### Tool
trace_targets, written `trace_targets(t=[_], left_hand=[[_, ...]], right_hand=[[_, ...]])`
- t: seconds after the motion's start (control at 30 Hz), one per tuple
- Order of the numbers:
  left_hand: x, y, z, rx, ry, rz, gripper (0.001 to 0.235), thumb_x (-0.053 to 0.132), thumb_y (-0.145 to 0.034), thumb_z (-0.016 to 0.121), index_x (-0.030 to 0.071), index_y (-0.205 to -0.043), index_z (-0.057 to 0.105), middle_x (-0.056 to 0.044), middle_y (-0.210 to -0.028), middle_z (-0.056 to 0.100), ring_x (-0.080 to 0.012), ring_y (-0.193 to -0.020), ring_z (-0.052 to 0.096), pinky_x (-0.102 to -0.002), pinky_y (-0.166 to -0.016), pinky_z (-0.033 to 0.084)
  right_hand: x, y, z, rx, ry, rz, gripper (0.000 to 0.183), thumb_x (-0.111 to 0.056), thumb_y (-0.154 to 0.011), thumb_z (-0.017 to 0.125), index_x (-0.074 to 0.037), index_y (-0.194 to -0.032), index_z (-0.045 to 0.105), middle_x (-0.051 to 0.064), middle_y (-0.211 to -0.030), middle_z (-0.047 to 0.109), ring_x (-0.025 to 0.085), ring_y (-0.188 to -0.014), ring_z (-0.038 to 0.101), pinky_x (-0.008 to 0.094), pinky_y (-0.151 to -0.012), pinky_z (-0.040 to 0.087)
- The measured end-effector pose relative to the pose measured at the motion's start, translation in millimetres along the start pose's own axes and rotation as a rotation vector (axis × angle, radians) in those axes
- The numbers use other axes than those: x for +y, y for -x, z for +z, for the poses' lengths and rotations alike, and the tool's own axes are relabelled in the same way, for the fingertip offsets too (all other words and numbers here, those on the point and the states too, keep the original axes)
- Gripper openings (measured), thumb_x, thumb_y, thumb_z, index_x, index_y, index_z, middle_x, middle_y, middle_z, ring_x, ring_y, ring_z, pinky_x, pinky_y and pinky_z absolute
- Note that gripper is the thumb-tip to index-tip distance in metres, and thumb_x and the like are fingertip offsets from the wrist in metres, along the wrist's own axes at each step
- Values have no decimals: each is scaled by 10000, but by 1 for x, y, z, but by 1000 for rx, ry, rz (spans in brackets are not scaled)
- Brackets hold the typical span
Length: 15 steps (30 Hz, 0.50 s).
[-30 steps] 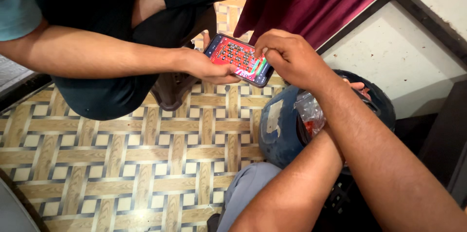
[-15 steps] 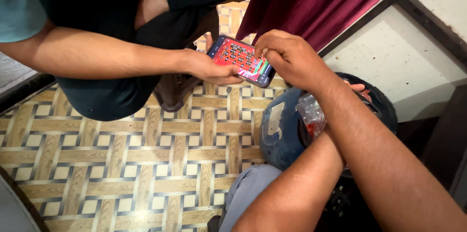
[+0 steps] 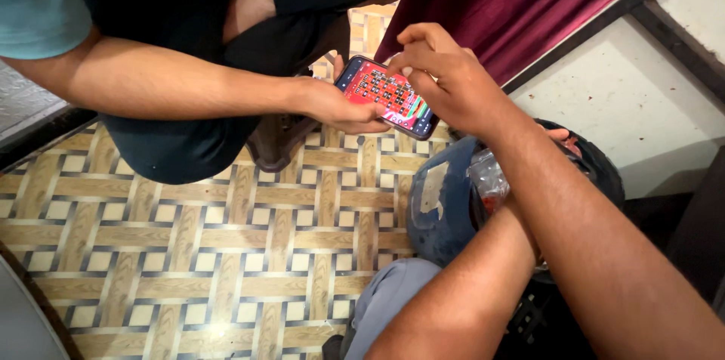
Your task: The person peels onions by hand and with a knife, discarding the skins into a bin, and then slices the onions on a wooden board.
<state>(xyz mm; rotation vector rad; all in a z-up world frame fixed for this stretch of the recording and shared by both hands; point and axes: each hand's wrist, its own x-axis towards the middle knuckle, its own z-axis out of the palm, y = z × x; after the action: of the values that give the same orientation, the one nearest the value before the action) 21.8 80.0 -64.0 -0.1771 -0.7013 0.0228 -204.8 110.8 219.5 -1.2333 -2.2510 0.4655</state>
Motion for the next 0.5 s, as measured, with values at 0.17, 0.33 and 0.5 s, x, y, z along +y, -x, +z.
trace_targets(t=[0.17,0.33,0.5], left_hand=[[-22,7,40,-119,148,173,452,347,-1107,566,-76,-1043,715,-275,-984,749,-405,-831,731,-514,-808,582],[-34,8,43,205,-30,652,335,278,-1105,554,-7,-1062,726,-199,-929,743,-332,-777,708,-451,-708,563],[-5,11,18,38,-14,653,297,276,-1148,597,10,-1052,684,-183,-927,720,-323,-743,691,-450,-678,587]], right_hand=[[8,-9,10,-31,91,-31,257,-13,-935,579,-99,-1119,737,176,-1342,593,303,-1071,715,392,-888,561],[9,-21,17,7,128,-108,239,-8,-931,610,-92,-1105,750,175,-1302,615,321,-1060,714,425,-894,547],[-1,-29,11,147,78,-112,216,-42,-1005,565,-55,-1154,720,168,-1359,604,299,-1111,708,398,-951,556]])
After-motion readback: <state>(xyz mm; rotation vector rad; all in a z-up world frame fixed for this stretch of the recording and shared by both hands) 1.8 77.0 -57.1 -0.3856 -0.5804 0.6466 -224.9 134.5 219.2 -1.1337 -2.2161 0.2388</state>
